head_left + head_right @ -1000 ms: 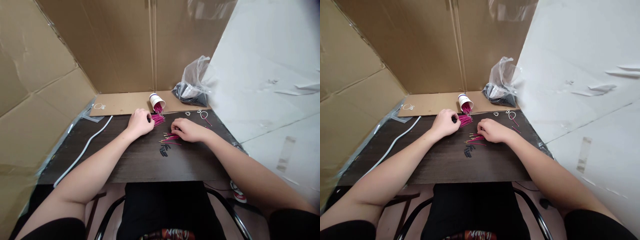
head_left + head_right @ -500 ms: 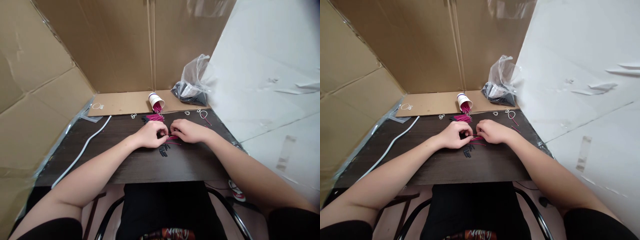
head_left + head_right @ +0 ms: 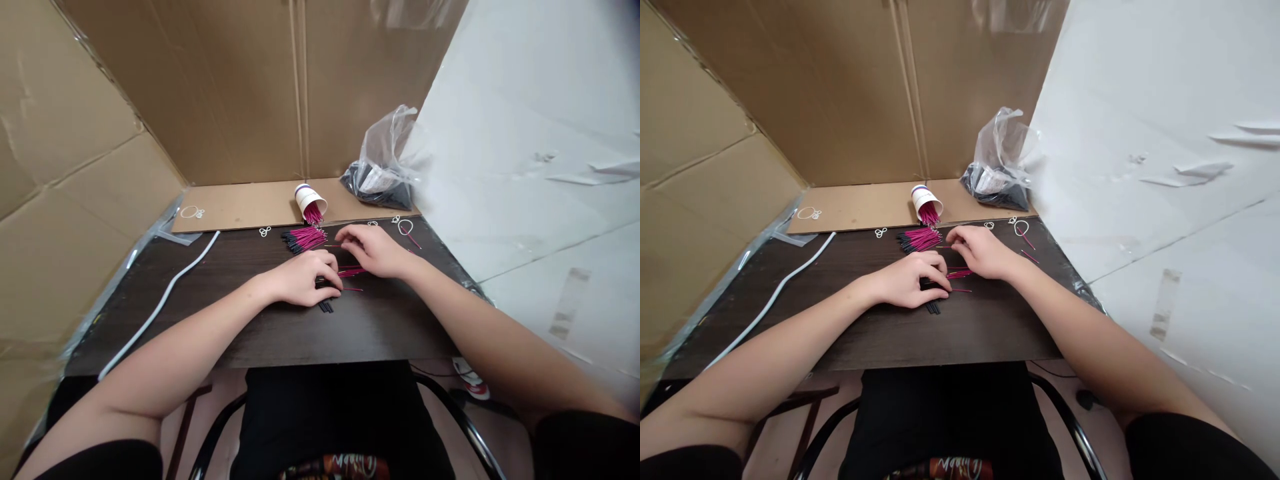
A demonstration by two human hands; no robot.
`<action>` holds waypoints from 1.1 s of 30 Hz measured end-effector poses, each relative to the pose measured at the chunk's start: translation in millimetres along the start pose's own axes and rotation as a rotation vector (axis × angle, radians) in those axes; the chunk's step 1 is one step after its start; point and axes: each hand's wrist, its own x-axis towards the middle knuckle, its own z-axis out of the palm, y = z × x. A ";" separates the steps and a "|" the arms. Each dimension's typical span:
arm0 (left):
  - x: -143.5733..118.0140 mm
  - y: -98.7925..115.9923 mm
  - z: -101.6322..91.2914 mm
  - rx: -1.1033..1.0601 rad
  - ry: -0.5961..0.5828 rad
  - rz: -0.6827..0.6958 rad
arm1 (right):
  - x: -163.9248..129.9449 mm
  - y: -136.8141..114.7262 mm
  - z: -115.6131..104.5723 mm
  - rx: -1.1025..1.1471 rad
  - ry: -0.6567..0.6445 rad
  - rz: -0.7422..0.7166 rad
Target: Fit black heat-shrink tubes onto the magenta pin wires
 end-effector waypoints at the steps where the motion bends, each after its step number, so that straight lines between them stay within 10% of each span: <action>1: 0.0 -0.4 1.0 0.002 0.002 0.003 | 0.1 -0.2 0.4 0.001 0.022 -0.005; 25: 2.2 7.7 14.4 0.358 -0.023 0.100 | 0.9 6.3 9.3 -0.062 0.121 -0.059; 33: 4.2 1.3 16.8 0.049 0.304 -0.162 | 1.1 5.0 9.3 -0.063 0.212 -0.045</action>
